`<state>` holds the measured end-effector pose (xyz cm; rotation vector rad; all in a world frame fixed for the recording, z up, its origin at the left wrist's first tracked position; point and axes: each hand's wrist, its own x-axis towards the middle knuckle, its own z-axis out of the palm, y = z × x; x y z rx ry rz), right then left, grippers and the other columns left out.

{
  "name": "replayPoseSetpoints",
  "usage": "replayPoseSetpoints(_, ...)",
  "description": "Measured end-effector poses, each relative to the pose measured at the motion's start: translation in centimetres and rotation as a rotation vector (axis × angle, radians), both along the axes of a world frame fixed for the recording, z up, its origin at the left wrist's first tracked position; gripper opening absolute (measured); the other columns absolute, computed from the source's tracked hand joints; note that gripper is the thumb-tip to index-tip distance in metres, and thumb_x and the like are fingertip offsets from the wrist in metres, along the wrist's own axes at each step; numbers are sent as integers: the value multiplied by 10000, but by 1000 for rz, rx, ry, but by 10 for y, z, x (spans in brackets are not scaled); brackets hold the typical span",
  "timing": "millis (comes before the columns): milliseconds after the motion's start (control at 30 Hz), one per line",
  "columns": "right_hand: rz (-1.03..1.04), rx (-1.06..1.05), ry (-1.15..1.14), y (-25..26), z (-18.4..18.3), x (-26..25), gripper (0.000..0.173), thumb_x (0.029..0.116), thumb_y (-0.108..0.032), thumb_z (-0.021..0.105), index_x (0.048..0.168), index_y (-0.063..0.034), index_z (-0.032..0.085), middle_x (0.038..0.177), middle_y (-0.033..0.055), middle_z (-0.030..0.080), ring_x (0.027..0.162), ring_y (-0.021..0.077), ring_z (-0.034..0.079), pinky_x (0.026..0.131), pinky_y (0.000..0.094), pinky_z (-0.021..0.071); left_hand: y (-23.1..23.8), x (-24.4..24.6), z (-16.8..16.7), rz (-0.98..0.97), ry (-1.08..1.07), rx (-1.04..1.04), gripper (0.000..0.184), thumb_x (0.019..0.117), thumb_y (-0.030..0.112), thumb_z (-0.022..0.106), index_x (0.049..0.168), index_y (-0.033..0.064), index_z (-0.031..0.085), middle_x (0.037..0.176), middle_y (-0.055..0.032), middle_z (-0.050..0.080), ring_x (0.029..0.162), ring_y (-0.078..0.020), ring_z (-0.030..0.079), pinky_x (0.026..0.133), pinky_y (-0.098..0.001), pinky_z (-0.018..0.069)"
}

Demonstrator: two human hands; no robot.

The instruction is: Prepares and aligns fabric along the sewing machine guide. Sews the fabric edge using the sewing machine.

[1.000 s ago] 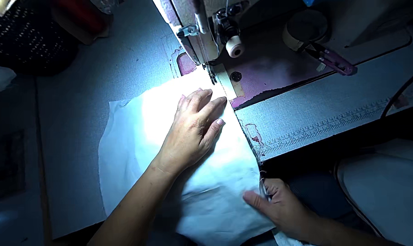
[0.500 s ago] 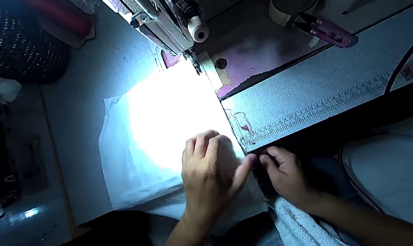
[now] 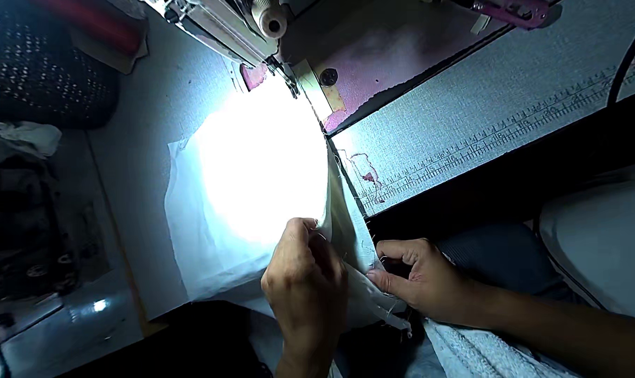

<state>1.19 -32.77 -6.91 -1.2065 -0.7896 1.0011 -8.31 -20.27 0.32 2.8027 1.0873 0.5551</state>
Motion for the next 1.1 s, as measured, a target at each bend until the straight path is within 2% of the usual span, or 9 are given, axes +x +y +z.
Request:
replayPoseSetpoints(133, 32, 2, -11, -3, -2, -8, 145, 966, -119, 631, 880, -13, 679, 772, 10, 666, 715, -13, 614, 665, 156, 514, 7, 3, -23, -117, -79, 80, 169, 996, 89, 502, 981, -22, 629, 780, -112, 604, 649, -178, 587, 580, -292, 480)
replayPoseSetpoints(167, 29, -6, -12, -3, -2, -8, 145, 964, -124, 638, 876, -16, 680, 770, 8, 668, 713, -15, 615, 662, 155, 514, 9, 1, -25, -153, -99, 88, 236, 1017, 186, 561, 1015, -34, 647, 820, -134, 629, 692, -186, 616, 616, -287, 501)
replayPoseSetpoints(233, 34, -18, -14, -5, -2, -7, 147, 963, -133, 649, 876, -19, 680, 769, 5, 666, 715, -16, 614, 662, 155, 513, 10, -1, -24, -173, -130, 119, 349, 963, 326, 703, 1013, -19, 697, 823, -134, 668, 732, -170, 657, 636, -261, 511)
replayPoseSetpoints(367, 4, -9, -37, -7, -3, -7, 156, 966, -138, 647, 868, -20, 675, 752, 9, 655, 695, -5, 609, 648, 156, 510, -3, -7, -8, -114, -28, 215, 168, 915, 180, 656, 909, 83, 794, 846, -96, 734, 739, -174, 684, 588, -289, 481)
replayPoseSetpoints(467, -41, -9, -80, -8, -2, -10, 154, 954, -135, 637, 844, -31, 666, 722, 1, 632, 661, -13, 578, 609, 145, 474, -18, -11, 8, -17, 108, 209, 166, 872, 181, 603, 834, 97, 741, 823, -85, 720, 770, -211, 683, 605, -330, 469)
replayPoseSetpoints(700, -21, -21, -38, -5, -1, -7, 160, 945, -147, 650, 831, -36, 655, 710, -7, 620, 642, -19, 572, 587, 143, 474, -27, -17, 10, -109, 243, 152, 210, 797, 68, 568, 925, 61, 735, 835, -107, 675, 741, -260, 665, 545, -353, 471)
replayPoseSetpoints(833, -122, -126, 40, 9, -2, 2, 211, 970, -284, 642, 957, -76, 674, 752, -52, 627, 659, -35, 573, 600, 142, 480, -37, -18, 4, -153, 246, 134, 171, 848, 134, 541, 816, 88, 703, 743, -66, 622, 663, -211, 626, 493, -320, 427)
replayPoseSetpoints(967, -235, -36, -39, 15, -1, -3, 191, 1001, -148, 592, 908, -27, 707, 745, -19, 652, 644, -42, 570, 593, 115, 475, -51, -24, -2, -153, 250, 93, 163, 840, 128, 542, 783, 85, 689, 702, -48, 588, 630, -188, 601, 481, -297, 413)
replayPoseSetpoints(1100, -231, -10, -36, 12, 0, -7, 187, 998, -119, 579, 874, -24, 682, 731, -19, 623, 639, -43, 553, 591, 103, 461, -47, -35, -1, -134, 140, 46, 211, 908, 74, 474, 802, 39, 653, 706, -80, 595, 665, -187, 607, 574, -283, 467)
